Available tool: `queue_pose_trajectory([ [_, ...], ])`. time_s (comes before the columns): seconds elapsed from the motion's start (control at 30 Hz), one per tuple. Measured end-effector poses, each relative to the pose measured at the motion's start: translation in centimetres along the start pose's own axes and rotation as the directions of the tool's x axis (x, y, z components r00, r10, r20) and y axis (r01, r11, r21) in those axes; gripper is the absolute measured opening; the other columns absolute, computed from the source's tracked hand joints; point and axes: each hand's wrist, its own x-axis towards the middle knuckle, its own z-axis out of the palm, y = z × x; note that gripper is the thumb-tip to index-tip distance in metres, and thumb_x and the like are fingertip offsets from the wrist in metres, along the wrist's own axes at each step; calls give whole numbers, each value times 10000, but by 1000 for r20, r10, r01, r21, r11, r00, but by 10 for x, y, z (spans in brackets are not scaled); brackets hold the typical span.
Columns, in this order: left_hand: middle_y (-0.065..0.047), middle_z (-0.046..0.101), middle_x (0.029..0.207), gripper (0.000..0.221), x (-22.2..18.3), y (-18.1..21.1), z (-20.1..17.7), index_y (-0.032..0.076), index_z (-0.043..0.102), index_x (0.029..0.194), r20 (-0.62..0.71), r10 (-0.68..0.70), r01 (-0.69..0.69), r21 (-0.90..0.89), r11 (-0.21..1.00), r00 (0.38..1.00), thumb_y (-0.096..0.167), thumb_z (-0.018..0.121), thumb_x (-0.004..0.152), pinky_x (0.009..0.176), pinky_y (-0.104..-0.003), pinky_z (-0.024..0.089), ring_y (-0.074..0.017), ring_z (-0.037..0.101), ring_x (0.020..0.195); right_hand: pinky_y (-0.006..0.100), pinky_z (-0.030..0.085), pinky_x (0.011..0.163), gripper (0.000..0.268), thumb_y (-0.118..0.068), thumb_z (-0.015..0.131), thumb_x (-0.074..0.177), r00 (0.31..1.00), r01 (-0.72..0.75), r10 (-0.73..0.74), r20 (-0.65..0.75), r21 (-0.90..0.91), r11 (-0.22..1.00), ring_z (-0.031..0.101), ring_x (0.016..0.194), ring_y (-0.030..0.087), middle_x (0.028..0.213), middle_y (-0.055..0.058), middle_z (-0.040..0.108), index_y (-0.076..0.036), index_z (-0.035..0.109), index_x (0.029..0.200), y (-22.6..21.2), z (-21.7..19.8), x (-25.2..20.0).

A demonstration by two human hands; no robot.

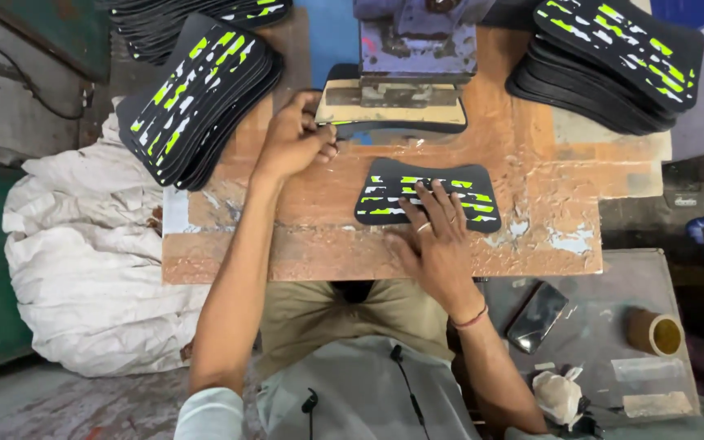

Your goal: Organizing and stacking patterned shoe components on a workbench in a manufacturing setting.

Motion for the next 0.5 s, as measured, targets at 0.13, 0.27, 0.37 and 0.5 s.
queue_pose_trajectory([
  [0.13,-147,723,881,482,-32,13,4,-38,485,1376,-23,-108,108,33,994,994,-82,612,913,520,-303,585,-173,720,658,612,189,1221,696,-464,666,921,996,71,-66,61,-82,994,314,1493,457,1559,240,431,-61,525,1470,-15,-3,-15],
  [0.27,-103,726,1024,503,-141,28,-51,45,611,1344,-87,-175,192,270,944,981,-6,689,850,639,-291,602,-150,722,774,640,108,1233,817,-569,602,956,998,29,-17,62,-201,979,223,1529,474,1626,272,330,-57,423,1567,17,-5,-19],
  [0.37,-83,751,984,429,-180,35,-83,49,674,1282,-48,-322,321,314,894,945,111,743,863,687,-288,599,-142,722,792,661,101,1242,829,-585,568,1014,1000,-1,3,6,-253,968,213,1550,489,1643,299,317,-18,412,1599,48,4,12],
  [0.5,-40,755,903,277,-179,10,-84,-38,750,1096,22,-250,239,226,944,968,175,766,919,671,-268,567,-86,672,777,679,212,1224,748,-583,568,1064,982,187,-175,69,-259,948,350,1486,479,1549,275,435,-20,509,1553,36,19,91],
])
